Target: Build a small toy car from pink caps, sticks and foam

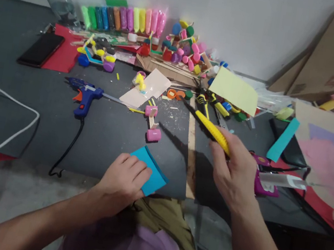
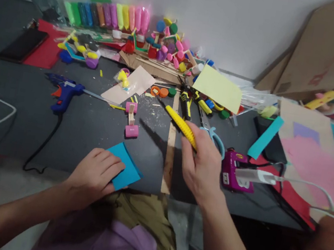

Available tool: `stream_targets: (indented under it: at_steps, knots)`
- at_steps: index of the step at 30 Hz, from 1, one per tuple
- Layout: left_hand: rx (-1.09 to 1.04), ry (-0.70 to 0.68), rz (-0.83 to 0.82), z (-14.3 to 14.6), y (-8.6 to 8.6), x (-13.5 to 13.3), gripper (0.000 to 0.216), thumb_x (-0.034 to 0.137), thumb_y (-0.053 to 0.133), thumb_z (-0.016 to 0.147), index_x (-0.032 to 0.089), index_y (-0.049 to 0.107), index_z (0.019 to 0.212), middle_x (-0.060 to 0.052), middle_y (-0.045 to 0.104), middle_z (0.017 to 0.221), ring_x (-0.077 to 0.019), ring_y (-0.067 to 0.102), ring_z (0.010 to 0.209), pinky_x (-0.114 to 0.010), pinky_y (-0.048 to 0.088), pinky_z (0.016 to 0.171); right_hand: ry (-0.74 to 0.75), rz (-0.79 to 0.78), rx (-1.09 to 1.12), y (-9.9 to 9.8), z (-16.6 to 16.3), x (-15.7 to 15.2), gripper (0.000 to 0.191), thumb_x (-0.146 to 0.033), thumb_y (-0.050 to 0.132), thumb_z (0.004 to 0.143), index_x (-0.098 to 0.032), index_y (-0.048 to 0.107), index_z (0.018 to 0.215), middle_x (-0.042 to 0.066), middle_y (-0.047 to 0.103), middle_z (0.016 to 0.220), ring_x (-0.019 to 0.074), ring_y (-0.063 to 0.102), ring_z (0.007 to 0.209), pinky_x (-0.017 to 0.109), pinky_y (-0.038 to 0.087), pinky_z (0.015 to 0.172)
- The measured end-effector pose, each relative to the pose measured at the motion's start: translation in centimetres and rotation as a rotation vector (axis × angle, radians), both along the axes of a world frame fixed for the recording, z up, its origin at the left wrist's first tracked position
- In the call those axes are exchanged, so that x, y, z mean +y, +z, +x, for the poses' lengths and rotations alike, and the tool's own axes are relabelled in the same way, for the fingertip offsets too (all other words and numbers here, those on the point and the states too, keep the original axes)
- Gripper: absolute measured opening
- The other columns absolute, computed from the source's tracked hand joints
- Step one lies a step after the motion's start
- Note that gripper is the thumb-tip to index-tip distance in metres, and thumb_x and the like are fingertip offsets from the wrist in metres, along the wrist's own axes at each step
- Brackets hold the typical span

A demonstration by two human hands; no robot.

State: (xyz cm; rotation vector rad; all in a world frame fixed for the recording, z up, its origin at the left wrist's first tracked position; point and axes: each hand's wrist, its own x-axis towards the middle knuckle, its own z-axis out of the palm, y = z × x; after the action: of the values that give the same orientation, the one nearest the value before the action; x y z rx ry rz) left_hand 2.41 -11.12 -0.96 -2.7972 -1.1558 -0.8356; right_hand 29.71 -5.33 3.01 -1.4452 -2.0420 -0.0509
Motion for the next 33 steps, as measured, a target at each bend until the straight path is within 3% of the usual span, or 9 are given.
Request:
stream_targets:
  at_steps: [3, 7, 10, 14, 17, 22, 26, 29, 33]
  knots:
    - [-0.054, -0.042, -0.068, 0.3, 0.1, -0.4, 0.031, 0.040, 0.047, 0.102, 0.014, 0.063, 0.094, -0.009, 0.071, 0.085, -0.0229, 0.058, 0.074, -0.037, 0.041, 0.068, 0.079, -0.138, 0.098, -0.8, -0.1, -4.7, 0.031, -0.024, 0.049, 0.102, -0.021, 0.061, 0.129, 0.008, 0.070, 0.100, 0.0223, 0.068, 0.086, 0.034, 0.053, 0.076]
    - [-0.115, -0.063, -0.097, 0.0, 0.4, -0.3, 0.019, 0.019, 0.050, 0.100, 0.012, 0.061, 0.114, -0.011, 0.073, 0.104, -0.0242, 0.062, 0.094, -0.038, 0.046, 0.080, 0.068, -0.303, 0.163, -2.2, 0.1, -10.1, 0.035, -0.020, 0.044, 0.102, -0.023, 0.057, 0.134, 0.007, 0.065, 0.098, 0.0213, 0.064, 0.081, 0.034, 0.051, 0.069]
    - [-0.053, -0.031, -0.129, 0.2, 0.4, 0.2, 0.031, 0.014, 0.053, 0.098, 0.010, 0.057, 0.129, -0.015, 0.069, 0.121, -0.0289, 0.058, 0.111, -0.041, 0.045, 0.089, 0.043, -0.337, 0.188, -3.3, 0.6, -13.1, 0.038, -0.020, 0.046, 0.101, -0.026, 0.054, 0.138, 0.009, 0.065, 0.104, 0.0232, 0.064, 0.085, 0.037, 0.051, 0.072]
    - [0.082, -0.078, -0.177, 0.4, 0.4, 0.7, 0.048, 0.040, 0.057, 0.099, 0.009, 0.053, 0.136, -0.019, 0.064, 0.132, -0.0349, 0.055, 0.119, -0.046, 0.043, 0.090, -0.155, -0.361, 0.315, -4.4, 1.3, -15.6, 0.034, -0.022, 0.048, 0.102, -0.029, 0.059, 0.132, 0.008, 0.066, 0.110, 0.0235, 0.063, 0.094, 0.039, 0.050, 0.080]
    - [0.159, -0.106, -0.213, 0.2, 0.5, 0.7, 0.047, 0.044, 0.056, 0.099, 0.011, 0.055, 0.132, -0.018, 0.065, 0.127, -0.0350, 0.057, 0.113, -0.046, 0.043, 0.085, -0.250, -0.401, 0.411, -4.7, 1.5, -16.3, 0.031, -0.023, 0.048, 0.103, -0.031, 0.063, 0.129, 0.006, 0.065, 0.110, 0.0222, 0.063, 0.095, 0.039, 0.048, 0.085]
    - [0.170, -0.149, -0.203, -0.7, 0.6, 0.5, 0.035, 0.034, 0.054, 0.099, 0.010, 0.058, 0.125, -0.017, 0.068, 0.111, -0.0344, 0.061, 0.102, -0.046, 0.045, 0.079, -0.181, -0.424, 0.438, -4.4, 1.2, -15.6, 0.030, -0.026, 0.051, 0.102, -0.031, 0.063, 0.128, 0.004, 0.065, 0.108, 0.0186, 0.061, 0.082, 0.035, 0.050, 0.077]
    - [0.130, -0.223, -0.127, -1.7, 0.4, 0.5, 0.022, 0.020, 0.047, 0.101, 0.010, 0.064, 0.111, -0.013, 0.071, 0.101, -0.0290, 0.064, 0.098, -0.040, 0.049, 0.077, -0.187, -0.427, 0.446, -4.2, 1.1, -15.1, 0.028, -0.029, 0.052, 0.102, -0.030, 0.065, 0.126, 0.005, 0.066, 0.105, 0.0204, 0.063, 0.084, 0.036, 0.049, 0.075]
    - [0.021, -0.240, -0.138, -2.4, 0.4, 0.4, 0.022, 0.012, 0.044, 0.102, 0.014, 0.066, 0.103, -0.009, 0.072, 0.096, -0.0229, 0.066, 0.095, -0.036, 0.051, 0.080, -0.215, -0.468, 0.476, -3.9, 1.1, -14.9, 0.027, -0.034, 0.052, 0.102, -0.031, 0.067, 0.124, 0.006, 0.068, 0.106, 0.0234, 0.065, 0.088, 0.039, 0.049, 0.078]
    - [-0.281, -0.256, -0.373, -3.2, 1.0, 0.5, 0.022, 0.018, 0.044, 0.104, 0.019, 0.066, 0.102, -0.008, 0.072, 0.099, -0.0219, 0.067, 0.105, -0.039, 0.054, 0.093, -0.269, -0.504, 0.527, -3.1, 1.0, -14.7, 0.027, -0.045, 0.054, 0.100, -0.032, 0.071, 0.116, 0.006, 0.070, 0.101, 0.0237, 0.065, 0.085, 0.038, 0.050, 0.075]
